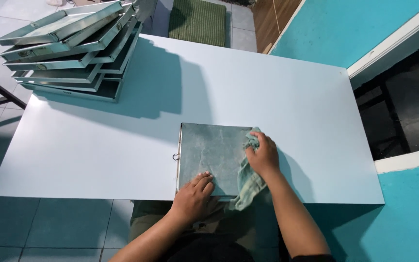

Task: The person wipes the surface of a metal tray with a cloth on a white table. They then move the tray aside and pick up another tray from a stack to continue wiping its surface.

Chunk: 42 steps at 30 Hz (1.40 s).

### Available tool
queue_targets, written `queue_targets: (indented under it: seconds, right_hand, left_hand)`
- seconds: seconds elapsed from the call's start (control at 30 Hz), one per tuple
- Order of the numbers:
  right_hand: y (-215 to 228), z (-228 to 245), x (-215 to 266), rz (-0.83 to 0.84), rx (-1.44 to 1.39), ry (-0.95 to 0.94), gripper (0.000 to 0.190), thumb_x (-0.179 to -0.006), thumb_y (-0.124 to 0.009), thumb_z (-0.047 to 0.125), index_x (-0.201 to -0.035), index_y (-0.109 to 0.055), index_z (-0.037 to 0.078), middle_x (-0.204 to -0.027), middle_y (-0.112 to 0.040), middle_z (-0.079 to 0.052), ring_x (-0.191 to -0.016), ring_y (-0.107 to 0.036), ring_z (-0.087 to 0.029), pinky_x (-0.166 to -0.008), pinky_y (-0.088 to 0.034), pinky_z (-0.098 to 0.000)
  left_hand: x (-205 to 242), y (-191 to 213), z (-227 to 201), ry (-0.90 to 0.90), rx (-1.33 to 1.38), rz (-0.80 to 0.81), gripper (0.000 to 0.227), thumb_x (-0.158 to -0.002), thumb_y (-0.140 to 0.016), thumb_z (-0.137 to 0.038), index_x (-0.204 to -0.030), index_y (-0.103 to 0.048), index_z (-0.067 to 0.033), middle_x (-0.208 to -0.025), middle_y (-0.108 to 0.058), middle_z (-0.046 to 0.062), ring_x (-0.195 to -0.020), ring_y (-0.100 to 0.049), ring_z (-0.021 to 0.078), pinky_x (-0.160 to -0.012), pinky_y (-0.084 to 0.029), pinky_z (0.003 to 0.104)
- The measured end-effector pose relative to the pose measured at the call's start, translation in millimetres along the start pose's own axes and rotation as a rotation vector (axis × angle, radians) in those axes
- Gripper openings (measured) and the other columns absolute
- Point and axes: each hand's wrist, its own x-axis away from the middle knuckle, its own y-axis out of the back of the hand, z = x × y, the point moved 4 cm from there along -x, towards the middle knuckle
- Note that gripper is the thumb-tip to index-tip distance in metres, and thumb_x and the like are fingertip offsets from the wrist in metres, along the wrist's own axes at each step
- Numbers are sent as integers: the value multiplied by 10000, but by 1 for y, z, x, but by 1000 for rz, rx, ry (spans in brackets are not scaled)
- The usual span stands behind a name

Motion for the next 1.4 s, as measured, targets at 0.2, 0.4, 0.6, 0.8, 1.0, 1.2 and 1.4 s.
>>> queue_targets:
  seconds: [0.2, 0.4, 0.6, 0.8, 1.0, 1.2, 1.4]
  right_hand:
    - [0, 2, 72, -136, 315, 173, 491, -845, -641, 266, -1328, -602, 184, -1140, -633, -164, -1071, -595, -424, -872, -512, -553]
    - [-25, 30, 120, -83, 487, 383, 550, -774, -634, 192, -1322, -597, 204, -1236, -611, -164, -1077, -580, -413, -831, -500, -534]
    - [-35, 52, 75, -52, 364, 361, 512, -784, -581, 242, -1292, -638, 223, -1242, -609, -147, -1127, -567, -413, -879, -469, -545]
    - [-45, 68, 63, -134, 417, 357, 525, -781, -626, 229, -1306, -601, 247, -1294, -588, -126, -1187, -545, -400, -908, -467, -559]
    - [-46, 68, 74, -128, 422, 275, 514, -847, -536, 235, -1360, -565, 234, -1317, -585, -149, -1231, -573, -377, -976, -492, -555]
    - [-48, 62, 73, -124, 447, 266, 513, -835, -530, 273, -1346, -577, 266, -1306, -587, -137, -1221, -577, -362, -957, -497, -536]
    - [-43, 67, 74, -93, 420, 246, 510, -840, -510, 282, -1346, -573, 263, -1306, -584, -135, -1221, -576, -366, -965, -495, -534]
  left_hand:
    - [-5, 7, -3, -6, -16, 17, 357, -910, -728, -307, -1104, -608, -32, -1261, -662, 195, -1239, -629, 391, -946, -564, 483]
    - [-6, 7, -3, -48, 28, -17, 330, -936, -716, -261, -1117, -620, -3, -1232, -668, 203, -1249, -626, 379, -1005, -542, 489]
    - [-5, 3, 0, -37, 55, 23, 359, -925, -714, -231, -1177, -621, 7, -1288, -647, 227, -1294, -590, 406, -997, -539, 521]
    - [0, 25, 8, 87, 143, -48, 407, -861, -760, -262, -1180, -637, -41, -1297, -621, 227, -1220, -617, 405, -888, -570, 471]
    - [2, 66, 94, 458, -296, -255, 219, -840, -735, -226, -1053, -739, -174, -971, -702, 74, -851, -707, 315, -680, -559, 398]
    - [-14, 77, 108, 522, -311, 30, 188, -877, -705, -160, -1054, -765, -181, -936, -736, 49, -843, -717, 225, -728, -556, 299]
    - [-29, 78, 112, 586, -202, 203, 196, -864, -682, -157, -1041, -758, -121, -979, -737, 113, -926, -723, 279, -782, -579, 363]
